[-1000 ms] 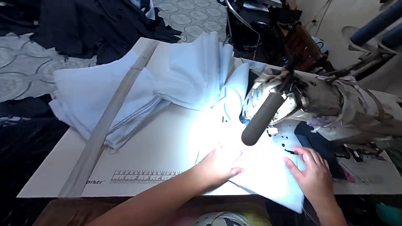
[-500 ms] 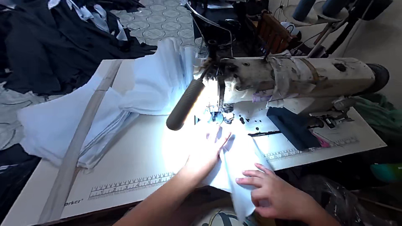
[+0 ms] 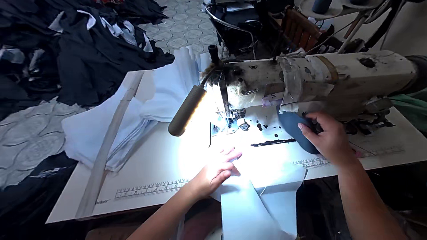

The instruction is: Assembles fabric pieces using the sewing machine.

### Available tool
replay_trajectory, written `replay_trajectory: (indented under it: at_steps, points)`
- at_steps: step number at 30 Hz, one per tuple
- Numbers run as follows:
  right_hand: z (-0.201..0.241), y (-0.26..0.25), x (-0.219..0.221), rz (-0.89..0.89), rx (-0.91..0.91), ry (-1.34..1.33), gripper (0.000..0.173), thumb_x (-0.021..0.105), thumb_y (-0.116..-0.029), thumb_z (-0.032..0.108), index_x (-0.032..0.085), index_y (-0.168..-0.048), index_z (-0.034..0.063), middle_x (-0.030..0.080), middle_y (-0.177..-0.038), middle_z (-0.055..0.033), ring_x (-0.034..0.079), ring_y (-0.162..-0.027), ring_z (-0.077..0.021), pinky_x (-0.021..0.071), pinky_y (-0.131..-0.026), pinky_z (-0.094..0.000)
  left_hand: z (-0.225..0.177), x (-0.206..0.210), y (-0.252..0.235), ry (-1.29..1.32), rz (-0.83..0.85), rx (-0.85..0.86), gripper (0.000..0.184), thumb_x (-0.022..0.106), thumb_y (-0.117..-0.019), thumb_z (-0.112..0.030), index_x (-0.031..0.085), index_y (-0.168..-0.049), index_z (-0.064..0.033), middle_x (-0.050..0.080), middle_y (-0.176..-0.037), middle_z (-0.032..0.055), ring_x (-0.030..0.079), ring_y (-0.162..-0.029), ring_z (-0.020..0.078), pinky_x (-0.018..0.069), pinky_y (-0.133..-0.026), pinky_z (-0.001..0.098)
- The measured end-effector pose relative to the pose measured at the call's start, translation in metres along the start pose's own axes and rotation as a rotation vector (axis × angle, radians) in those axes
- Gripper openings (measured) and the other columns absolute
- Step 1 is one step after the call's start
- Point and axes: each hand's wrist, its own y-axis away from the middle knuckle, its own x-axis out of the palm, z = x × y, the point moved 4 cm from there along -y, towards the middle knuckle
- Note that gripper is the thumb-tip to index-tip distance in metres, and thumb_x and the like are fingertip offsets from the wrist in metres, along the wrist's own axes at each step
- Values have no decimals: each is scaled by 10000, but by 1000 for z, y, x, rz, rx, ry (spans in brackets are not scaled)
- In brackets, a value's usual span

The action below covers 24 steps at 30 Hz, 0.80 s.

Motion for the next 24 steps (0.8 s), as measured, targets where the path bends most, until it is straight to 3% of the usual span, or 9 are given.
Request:
replay_trajectory:
  at_steps: [3,7,10,13,15,17,20,22,24]
  points:
    - [26,-7,-11,284,-150,-151,108,701,-887,230,744,-898,132,654,-1033,-13,605,-1031,-76,518,-894,-235,-7,12,-16,-187,-69,-101,386,574,-1001,-285,688,-806,28,630,-1400,174,480,-1425,345,266,-1194,581]
    - [16,2,-39,363,80,288,125,667,-849,-97,737,-908,-11,694,-1042,-237,700,-832,-415,560,-690,-607,-15,24,-12,-555,-164,81,283,622,-946,-253,732,-1147,-87,696,-1308,104,609,-1296,326,405,-1095,616]
    - [24,6,-53,54,104,244,193,503,-950,-6,687,-901,-40,662,-1113,-219,662,-989,-274,549,-824,-402,-16,28,-13,-567,-140,122,257,576,-941,-201,758,-1109,-131,716,-1271,86,629,-1271,333,422,-1076,632]
    - [54,22,-16,9,-97,-180,272,472,-1061,240,625,-900,83,663,-1122,-39,595,-1163,-38,484,-1003,-194,-15,25,-17,-465,-85,51,485,381,-1068,-440,746,-1126,-126,697,-1302,108,602,-1299,341,390,-1107,616]
    - [73,42,24,139,-194,-302,262,462,-1072,196,618,-896,82,676,-1129,-65,618,-1161,-76,497,-1004,-206,-12,21,-18,-314,-57,-15,620,286,-1072,-530,738,-1182,-119,664,-1355,126,553,-1353,339,349,-1137,608]
    - [80,66,60,328,-304,-224,191,514,-959,35,654,-837,79,724,-1097,-105,682,-1106,-199,545,-963,-314,-10,19,-17,-214,-73,-53,660,237,-1071,-543,743,-1203,-141,667,-1355,108,552,-1356,307,342,-1132,598]
    - [67,92,87,653,-269,-219,188,577,-849,-59,723,-876,56,744,-1161,-112,664,-1219,-308,488,-1048,-559,-13,17,-22,-165,-68,-182,559,412,-1028,-537,761,-1184,-129,670,-1340,102,568,-1324,285,346,-1118,594]
    - [51,94,81,570,-91,-342,267,516,-868,-68,724,-1023,-5,745,-1143,-136,674,-1198,-260,478,-1083,-486,-18,17,-30,-191,-8,-286,451,596,-957,-473,753,-1180,-114,653,-1338,118,564,-1303,298,337,-1107,606]
    - [37,86,67,379,69,-118,284,626,-924,131,704,-1157,-10,730,-1127,-138,700,-1062,-240,560,-939,-408,-21,21,-34,-262,17,-298,398,686,-924,-399,738,-1177,-96,655,-1315,143,581,-1268,341,335,-1088,642]
